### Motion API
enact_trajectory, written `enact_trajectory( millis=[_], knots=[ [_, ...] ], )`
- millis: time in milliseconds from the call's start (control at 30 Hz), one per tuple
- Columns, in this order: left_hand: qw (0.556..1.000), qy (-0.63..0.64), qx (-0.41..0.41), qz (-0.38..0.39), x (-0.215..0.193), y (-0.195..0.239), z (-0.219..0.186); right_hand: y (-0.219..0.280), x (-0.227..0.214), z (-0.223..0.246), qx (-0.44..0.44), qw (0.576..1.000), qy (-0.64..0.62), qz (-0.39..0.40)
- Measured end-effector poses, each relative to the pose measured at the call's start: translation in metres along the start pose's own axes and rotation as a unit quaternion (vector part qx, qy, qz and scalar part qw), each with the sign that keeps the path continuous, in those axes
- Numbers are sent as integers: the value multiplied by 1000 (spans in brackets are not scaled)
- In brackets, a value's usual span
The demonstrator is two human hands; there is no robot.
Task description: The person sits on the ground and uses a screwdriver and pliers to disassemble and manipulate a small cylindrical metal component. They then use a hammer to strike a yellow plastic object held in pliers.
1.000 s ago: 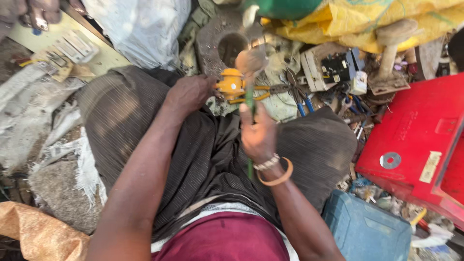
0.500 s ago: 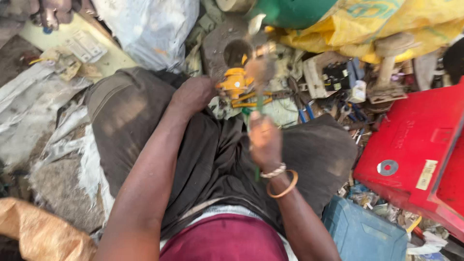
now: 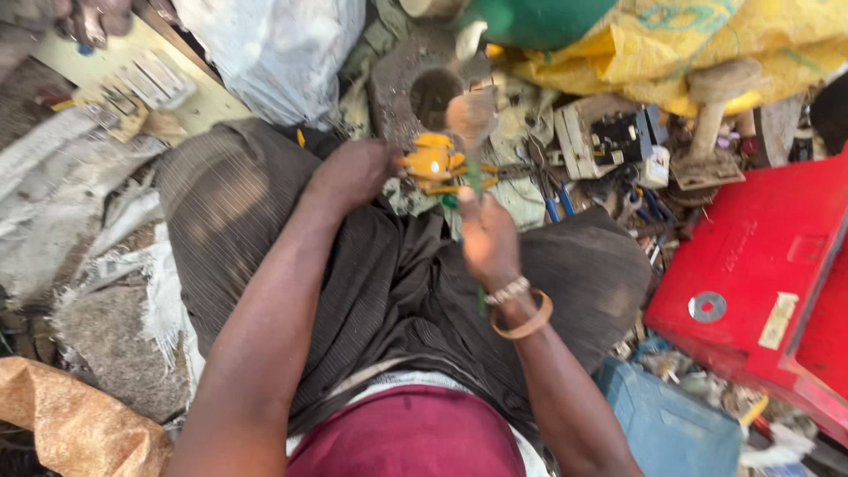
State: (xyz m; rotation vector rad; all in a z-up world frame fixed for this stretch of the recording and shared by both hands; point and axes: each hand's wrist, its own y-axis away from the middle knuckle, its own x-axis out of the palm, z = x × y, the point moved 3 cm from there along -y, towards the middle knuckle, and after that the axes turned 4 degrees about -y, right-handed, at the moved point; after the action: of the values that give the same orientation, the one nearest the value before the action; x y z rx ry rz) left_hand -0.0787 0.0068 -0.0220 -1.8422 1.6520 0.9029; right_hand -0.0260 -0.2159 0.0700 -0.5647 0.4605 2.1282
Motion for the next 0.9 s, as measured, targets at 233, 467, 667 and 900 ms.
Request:
enact_trajectory(
  millis=[233, 467, 667, 900],
  knots=[
    [1000, -15, -18, 0, -2, 9, -7, 22, -28, 1, -69, 989, -68, -112],
    [999, 19, -13, -44, -12, 13, -8, 27, 10, 1, 105, 993, -47, -11],
    [1000, -26, -12, 0, 5, 4, 6, 41, -29, 28, -151, 948, -236, -153],
    [999, 24, 6, -30, -4, 8, 2, 22, 23, 23, -58, 996, 61, -22]
  ],
)
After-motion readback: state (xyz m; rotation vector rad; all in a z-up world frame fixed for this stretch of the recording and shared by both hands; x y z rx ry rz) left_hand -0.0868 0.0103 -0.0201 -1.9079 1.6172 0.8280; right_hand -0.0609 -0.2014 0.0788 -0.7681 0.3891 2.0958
